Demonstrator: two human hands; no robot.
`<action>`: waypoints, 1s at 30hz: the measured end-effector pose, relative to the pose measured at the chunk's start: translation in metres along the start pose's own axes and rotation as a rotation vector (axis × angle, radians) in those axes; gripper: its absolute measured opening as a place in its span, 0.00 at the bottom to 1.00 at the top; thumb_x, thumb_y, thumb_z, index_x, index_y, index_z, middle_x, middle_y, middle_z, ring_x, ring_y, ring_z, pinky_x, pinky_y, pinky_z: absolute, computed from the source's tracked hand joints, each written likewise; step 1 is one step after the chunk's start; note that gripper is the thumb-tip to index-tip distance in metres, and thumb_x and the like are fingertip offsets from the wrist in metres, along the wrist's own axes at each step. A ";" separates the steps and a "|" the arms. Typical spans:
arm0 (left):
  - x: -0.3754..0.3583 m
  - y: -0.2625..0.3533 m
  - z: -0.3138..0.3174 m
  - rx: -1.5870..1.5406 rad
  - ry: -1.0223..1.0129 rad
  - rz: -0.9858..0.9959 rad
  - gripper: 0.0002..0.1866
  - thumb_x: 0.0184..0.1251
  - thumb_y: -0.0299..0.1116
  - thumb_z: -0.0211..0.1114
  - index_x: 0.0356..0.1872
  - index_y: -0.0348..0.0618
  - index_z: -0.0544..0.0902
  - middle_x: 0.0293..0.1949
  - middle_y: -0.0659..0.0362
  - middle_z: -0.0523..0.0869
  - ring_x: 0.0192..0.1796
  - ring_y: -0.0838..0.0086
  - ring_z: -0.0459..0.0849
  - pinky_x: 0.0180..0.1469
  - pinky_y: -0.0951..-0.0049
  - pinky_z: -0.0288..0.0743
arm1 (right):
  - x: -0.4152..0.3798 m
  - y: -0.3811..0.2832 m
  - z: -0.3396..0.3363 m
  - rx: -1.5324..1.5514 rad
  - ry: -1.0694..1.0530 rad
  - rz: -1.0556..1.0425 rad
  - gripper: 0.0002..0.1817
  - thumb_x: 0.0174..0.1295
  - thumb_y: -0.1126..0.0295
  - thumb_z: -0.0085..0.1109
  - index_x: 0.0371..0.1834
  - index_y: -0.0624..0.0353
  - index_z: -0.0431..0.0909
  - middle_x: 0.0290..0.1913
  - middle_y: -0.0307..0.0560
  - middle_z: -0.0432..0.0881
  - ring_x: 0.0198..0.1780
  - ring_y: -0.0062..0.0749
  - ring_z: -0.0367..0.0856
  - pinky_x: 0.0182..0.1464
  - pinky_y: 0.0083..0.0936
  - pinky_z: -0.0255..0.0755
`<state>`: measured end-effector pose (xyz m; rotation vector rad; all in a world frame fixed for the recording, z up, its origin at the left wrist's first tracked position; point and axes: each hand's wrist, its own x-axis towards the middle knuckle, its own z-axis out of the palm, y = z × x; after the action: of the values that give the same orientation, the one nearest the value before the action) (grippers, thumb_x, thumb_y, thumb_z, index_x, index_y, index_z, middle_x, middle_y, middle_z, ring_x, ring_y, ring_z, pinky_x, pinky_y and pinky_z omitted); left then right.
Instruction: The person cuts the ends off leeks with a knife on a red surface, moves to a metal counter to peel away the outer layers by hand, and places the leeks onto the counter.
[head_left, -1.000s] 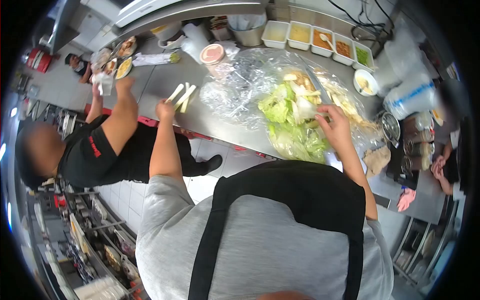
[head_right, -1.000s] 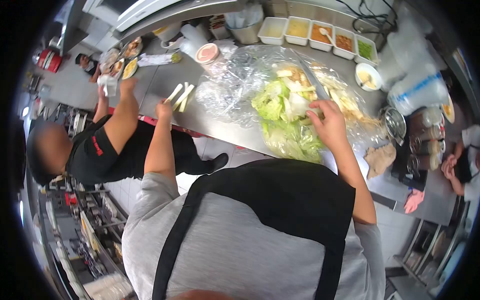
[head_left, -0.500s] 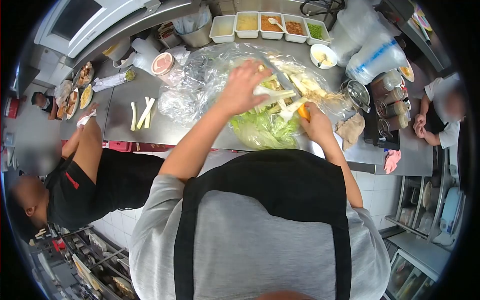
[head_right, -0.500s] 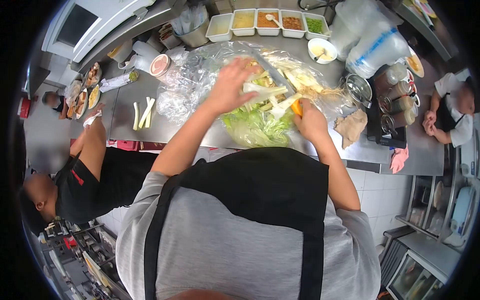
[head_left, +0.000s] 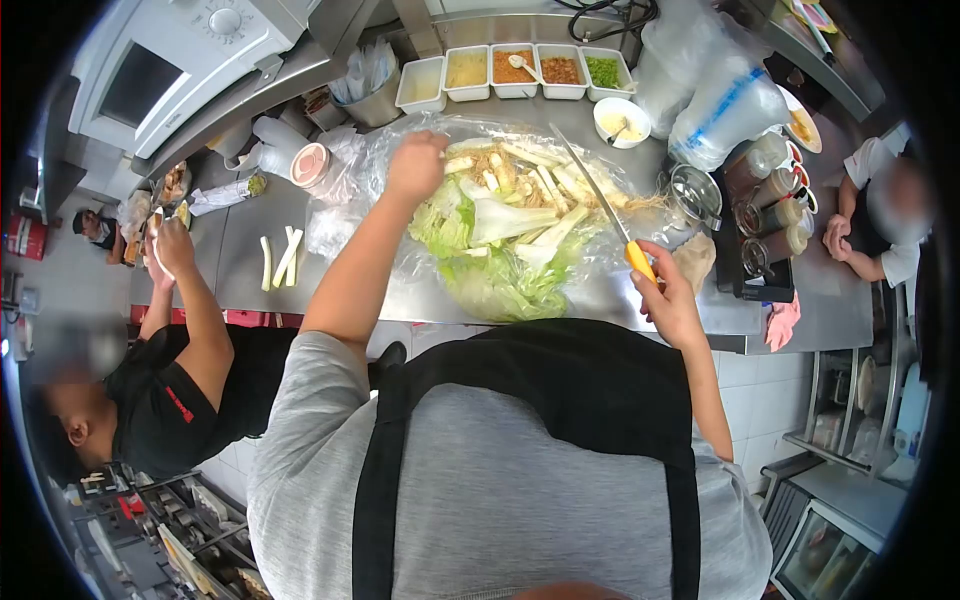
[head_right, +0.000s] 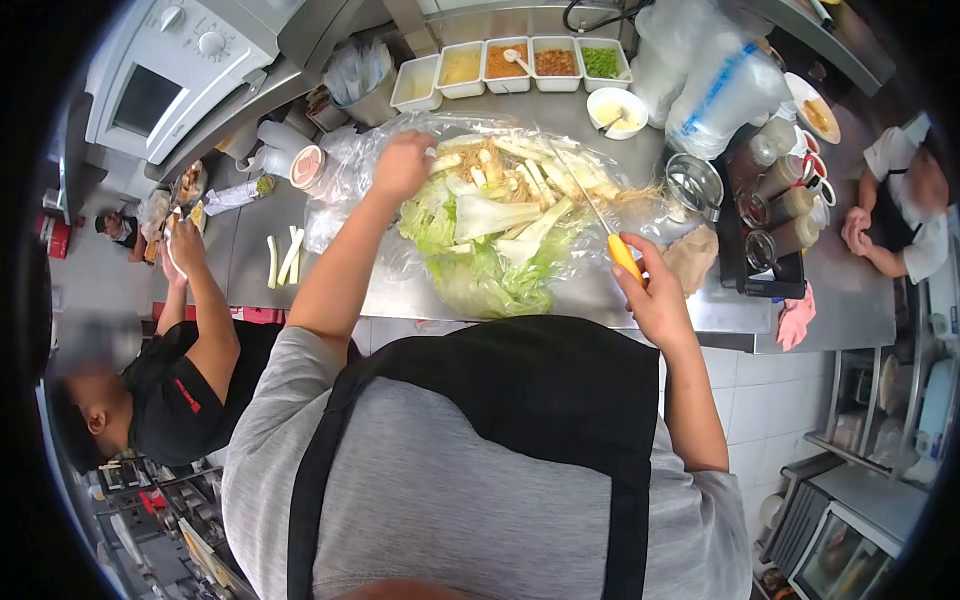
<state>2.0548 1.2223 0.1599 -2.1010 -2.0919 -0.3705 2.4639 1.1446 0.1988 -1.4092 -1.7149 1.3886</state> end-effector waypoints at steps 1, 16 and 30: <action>0.002 0.010 -0.005 0.024 -0.143 -0.025 0.14 0.53 0.29 0.64 0.44 0.47 0.81 0.47 0.51 0.81 0.52 0.57 0.79 0.54 0.58 0.72 | 0.000 0.001 -0.003 0.002 -0.012 0.006 0.23 0.62 0.66 0.56 0.61 0.50 0.67 0.29 0.39 0.70 0.24 0.19 0.69 0.26 0.19 0.66; 0.018 0.082 -0.012 -0.153 -0.338 -0.436 0.26 0.59 0.39 0.58 0.56 0.37 0.66 0.50 0.40 0.78 0.51 0.52 0.79 0.52 0.56 0.73 | 0.033 0.025 -0.027 0.098 -0.125 -0.019 0.22 0.64 0.67 0.54 0.62 0.50 0.67 0.29 0.36 0.68 0.22 0.16 0.67 0.25 0.16 0.64; -0.011 0.108 0.021 -0.194 -0.272 -0.726 0.27 0.52 0.52 0.63 0.44 0.37 0.81 0.41 0.46 0.85 0.44 0.57 0.84 0.48 0.62 0.75 | 0.062 0.041 -0.048 0.142 -0.268 -0.066 0.22 0.64 0.68 0.53 0.62 0.50 0.66 0.29 0.36 0.69 0.20 0.16 0.68 0.23 0.16 0.64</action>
<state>2.1644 1.2161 0.1435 -1.4535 -3.0554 -0.3919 2.5012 1.2169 0.1644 -1.1203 -1.7673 1.6874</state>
